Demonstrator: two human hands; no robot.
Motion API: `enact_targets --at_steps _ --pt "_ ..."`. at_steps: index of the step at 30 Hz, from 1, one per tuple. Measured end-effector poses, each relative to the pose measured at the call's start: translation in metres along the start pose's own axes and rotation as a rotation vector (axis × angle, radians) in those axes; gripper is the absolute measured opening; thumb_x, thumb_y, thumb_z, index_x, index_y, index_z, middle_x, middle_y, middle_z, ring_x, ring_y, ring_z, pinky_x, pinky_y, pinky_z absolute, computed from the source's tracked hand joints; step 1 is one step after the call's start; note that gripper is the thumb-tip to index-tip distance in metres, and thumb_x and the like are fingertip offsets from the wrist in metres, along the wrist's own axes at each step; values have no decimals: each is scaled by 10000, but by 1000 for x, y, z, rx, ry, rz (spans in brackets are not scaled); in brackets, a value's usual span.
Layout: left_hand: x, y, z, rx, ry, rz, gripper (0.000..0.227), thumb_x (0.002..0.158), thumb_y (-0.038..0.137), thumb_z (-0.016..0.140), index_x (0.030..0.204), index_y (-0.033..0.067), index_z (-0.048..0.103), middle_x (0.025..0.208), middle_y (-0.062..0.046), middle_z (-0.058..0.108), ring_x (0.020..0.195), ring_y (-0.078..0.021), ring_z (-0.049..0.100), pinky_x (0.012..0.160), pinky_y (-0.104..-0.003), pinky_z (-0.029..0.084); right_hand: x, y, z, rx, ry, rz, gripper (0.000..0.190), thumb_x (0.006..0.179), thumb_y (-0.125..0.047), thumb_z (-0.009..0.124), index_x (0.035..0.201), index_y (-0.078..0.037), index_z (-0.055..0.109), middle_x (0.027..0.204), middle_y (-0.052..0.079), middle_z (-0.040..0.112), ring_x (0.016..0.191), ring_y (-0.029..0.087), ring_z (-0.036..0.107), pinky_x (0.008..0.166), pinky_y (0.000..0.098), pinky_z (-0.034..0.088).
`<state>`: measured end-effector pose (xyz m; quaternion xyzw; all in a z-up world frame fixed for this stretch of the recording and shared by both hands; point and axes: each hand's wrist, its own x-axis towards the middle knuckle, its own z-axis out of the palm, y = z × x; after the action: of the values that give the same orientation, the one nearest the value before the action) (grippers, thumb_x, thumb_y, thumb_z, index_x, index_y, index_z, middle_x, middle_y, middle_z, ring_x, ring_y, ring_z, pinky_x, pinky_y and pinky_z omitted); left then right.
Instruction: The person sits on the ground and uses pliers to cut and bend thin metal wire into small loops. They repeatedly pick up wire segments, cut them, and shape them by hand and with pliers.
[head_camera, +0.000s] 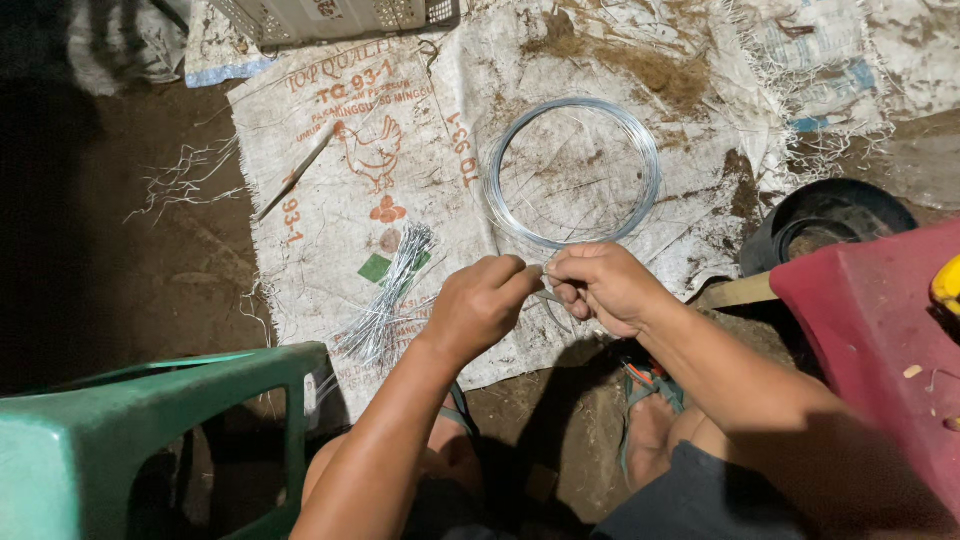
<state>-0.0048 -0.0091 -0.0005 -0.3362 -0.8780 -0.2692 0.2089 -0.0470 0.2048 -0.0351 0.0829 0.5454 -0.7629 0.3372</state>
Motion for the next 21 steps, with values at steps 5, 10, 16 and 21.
enact_targets --at_steps 5,10,16,21 --pt "-1 1 -1 20 28 48 173 867 89 746 1033 92 696 869 -42 605 756 -238 632 623 -393 504 -1 4 3 -35 -40 -27 141 926 -105 622 841 7 638 659 56 570 545 123 501 475 267 388" --pt "-3 5 2 -32 69 -15 172 842 57 754 1001 89 698 858 -45 618 742 -248 644 592 -384 499 -2 6 3 -88 -81 -49 153 938 -123 635 830 -15 631 661 33 560 549 111 483 486 257 385" --pt "-8 10 10 -179 101 -170 101 904 62 745 990 78 694 867 -55 644 741 -242 661 615 -358 527 -5 8 4 -144 -101 -94 160 950 -131 623 829 -26 632 667 13 556 566 93 484 499 244 386" --pt "-9 12 15 -341 33 -421 85 943 135 728 963 54 717 834 -73 644 692 -235 640 622 -351 509 -8 8 11 -173 -92 -138 166 964 -140 611 847 -30 654 677 0 554 574 81 463 506 238 372"
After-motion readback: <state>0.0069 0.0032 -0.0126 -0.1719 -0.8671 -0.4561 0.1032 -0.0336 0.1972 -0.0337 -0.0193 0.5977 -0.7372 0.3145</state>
